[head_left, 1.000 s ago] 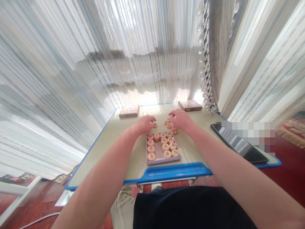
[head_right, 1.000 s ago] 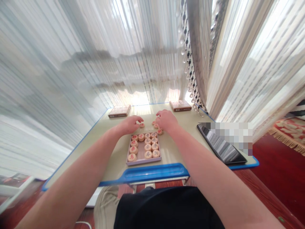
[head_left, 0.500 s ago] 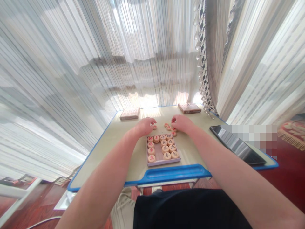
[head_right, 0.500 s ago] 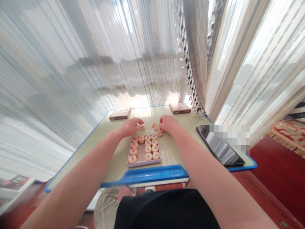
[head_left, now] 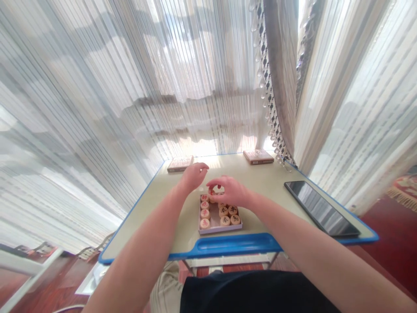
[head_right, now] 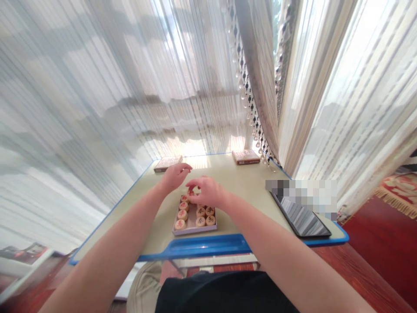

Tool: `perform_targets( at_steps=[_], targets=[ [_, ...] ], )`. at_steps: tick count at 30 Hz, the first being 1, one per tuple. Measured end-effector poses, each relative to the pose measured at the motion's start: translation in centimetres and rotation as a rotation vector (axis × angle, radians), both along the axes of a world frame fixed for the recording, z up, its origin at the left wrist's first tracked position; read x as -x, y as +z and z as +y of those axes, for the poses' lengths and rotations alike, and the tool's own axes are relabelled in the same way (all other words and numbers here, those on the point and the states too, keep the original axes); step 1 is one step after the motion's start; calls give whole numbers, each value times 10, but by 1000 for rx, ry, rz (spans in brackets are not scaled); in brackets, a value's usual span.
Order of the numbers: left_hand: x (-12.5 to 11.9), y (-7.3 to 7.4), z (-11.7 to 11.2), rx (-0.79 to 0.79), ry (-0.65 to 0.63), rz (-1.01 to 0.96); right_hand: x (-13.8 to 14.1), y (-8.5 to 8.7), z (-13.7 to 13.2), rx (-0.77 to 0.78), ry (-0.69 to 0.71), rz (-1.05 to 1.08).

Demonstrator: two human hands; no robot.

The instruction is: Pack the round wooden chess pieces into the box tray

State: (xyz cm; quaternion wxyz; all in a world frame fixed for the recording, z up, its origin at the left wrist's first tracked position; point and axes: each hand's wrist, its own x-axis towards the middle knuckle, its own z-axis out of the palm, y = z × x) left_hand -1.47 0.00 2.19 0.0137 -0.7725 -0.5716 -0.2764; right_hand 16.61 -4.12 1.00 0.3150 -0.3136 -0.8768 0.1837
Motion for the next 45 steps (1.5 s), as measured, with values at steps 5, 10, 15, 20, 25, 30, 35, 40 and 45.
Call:
perform_targets(
  at_steps=[5,10,15,20,25,30,35,40,45],
  targets=[
    [2,1,0,-61,99,-264,3,-4,-4,-42,47,-123],
    [3,2,-17,20,233,-445,2,-2,-1,-41,93,-147],
    [5,-11,-55,-22,136,-376,2,-6,1,-23,71,-179],
    [11,-20,-76,17,13,-261,3,-7,-1,2,80,-184],
    [19,-11,-78,206,-85,-104,2,-4,-4,-3,98,-184],
    [20,-12,-78,357,-94,-85,2,-5,-7,-19,109,-196],
    [18,-13,-76,412,-83,-151,2,-6,-7,-14,112,-188],
    [19,-13,-74,430,-85,-177,2,-6,-7,-25,92,-217],
    [22,-15,-73,415,-97,-220,1,-6,-9,-51,80,-234]
  ],
)
